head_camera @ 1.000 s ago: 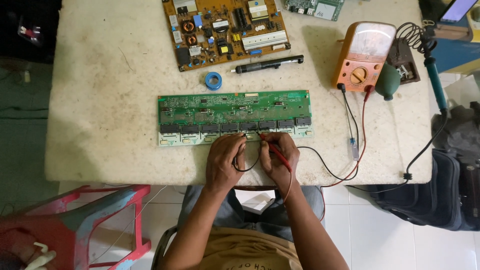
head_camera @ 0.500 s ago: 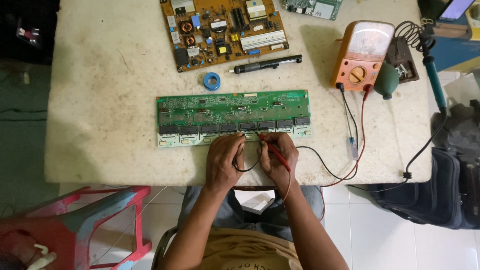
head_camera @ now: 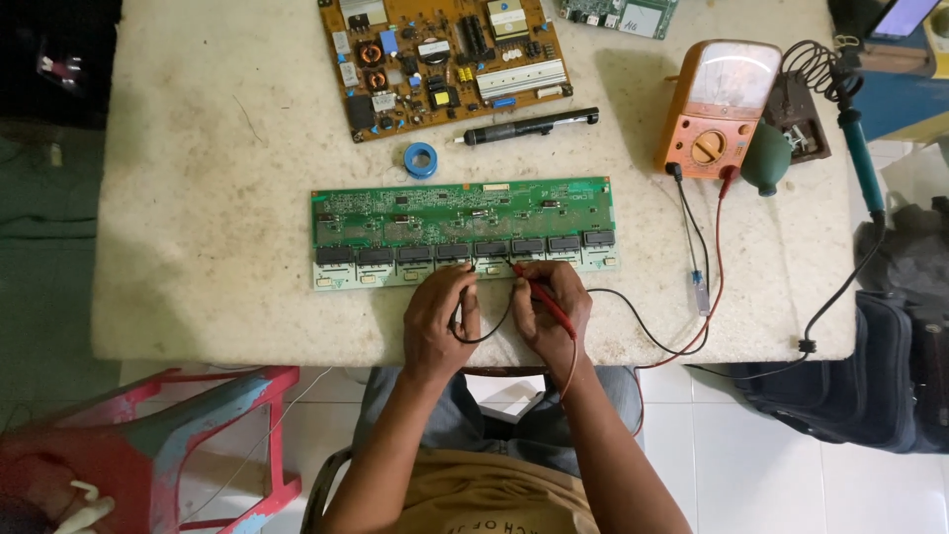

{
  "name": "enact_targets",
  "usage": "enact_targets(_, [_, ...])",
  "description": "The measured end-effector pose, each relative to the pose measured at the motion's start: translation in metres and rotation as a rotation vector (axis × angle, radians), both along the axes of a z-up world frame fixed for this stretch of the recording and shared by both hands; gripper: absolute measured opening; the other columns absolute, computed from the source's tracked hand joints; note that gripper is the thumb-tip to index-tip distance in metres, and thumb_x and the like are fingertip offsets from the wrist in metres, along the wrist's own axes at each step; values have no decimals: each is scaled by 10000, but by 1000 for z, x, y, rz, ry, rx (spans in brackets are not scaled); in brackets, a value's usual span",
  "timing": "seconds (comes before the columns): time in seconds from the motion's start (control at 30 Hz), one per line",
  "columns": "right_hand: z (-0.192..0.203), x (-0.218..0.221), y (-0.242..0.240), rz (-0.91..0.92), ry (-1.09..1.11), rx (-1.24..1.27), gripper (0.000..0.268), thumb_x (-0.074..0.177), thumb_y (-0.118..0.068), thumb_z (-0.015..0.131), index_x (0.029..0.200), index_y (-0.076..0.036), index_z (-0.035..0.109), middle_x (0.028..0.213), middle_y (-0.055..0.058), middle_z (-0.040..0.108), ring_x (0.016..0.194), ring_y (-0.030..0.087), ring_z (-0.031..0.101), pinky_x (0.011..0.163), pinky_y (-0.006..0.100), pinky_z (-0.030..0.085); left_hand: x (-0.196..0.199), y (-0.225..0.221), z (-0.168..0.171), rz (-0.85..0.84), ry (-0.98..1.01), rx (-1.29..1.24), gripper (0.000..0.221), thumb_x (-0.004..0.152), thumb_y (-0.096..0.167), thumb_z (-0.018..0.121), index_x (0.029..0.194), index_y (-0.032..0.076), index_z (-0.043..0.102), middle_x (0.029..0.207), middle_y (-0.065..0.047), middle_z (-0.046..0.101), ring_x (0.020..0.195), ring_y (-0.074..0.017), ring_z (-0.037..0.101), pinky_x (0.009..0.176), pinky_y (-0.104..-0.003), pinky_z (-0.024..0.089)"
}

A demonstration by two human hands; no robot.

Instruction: Testing various points on a green circuit board using a multimeter to diagnose potential issues.

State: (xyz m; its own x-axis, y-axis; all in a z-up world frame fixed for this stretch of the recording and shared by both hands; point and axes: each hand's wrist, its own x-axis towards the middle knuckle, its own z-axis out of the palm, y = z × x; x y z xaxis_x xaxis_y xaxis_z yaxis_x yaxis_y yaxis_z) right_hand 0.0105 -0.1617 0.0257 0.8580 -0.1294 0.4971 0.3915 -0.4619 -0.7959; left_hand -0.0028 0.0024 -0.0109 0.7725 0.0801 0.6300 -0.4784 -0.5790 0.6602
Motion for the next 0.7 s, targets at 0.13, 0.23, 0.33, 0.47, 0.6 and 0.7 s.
enact_targets(0.13, [2,0,1,3,6,-5,60,865,-54,746,895,-67,695,866,148,747,803,357,758,706,380,595,-2,0,-1,-3,22,-4,148,1032,103,644,1156,95,726,1092,-103,764,1038,-329,749,955,-478,622])
enact_targets(0.23, [5,0,2,-1,10,-1,58,868,-61,744,893,-62,691,872,154,751,803,360,758,702,389,594,-1,-1,-1,6,25,3,142,1046,112,637,1158,95,723,1096,-103,762,1042,-327,750,954,-475,627])
enact_targets(0.33, [6,-1,2,13,32,42,41,874,-45,729,899,-49,697,880,170,747,796,350,763,691,367,601,-1,-1,1,1,39,28,146,1052,115,625,1170,100,710,1109,-96,753,1052,-328,747,955,-489,644])
enact_targets(0.47, [4,-1,1,9,17,19,44,873,-50,739,890,-57,699,867,159,744,803,354,766,691,373,605,-1,-1,-1,15,38,38,144,1041,123,639,1161,106,718,1109,-91,758,1055,-318,752,956,-478,644])
enact_targets(0.6, [1,-1,-1,5,11,-11,51,875,-67,749,891,-67,701,869,152,745,805,357,762,687,381,602,0,-1,0,9,38,26,149,1047,119,627,1167,103,714,1107,-93,754,1061,-323,747,941,-490,651])
enact_targets(0.7, [2,-1,-2,7,26,-26,51,879,-91,734,921,-72,711,863,159,739,780,367,750,688,399,602,0,-1,12,26,8,57,145,1041,131,631,1151,102,721,1081,-92,760,1017,-313,760,908,-464,657])
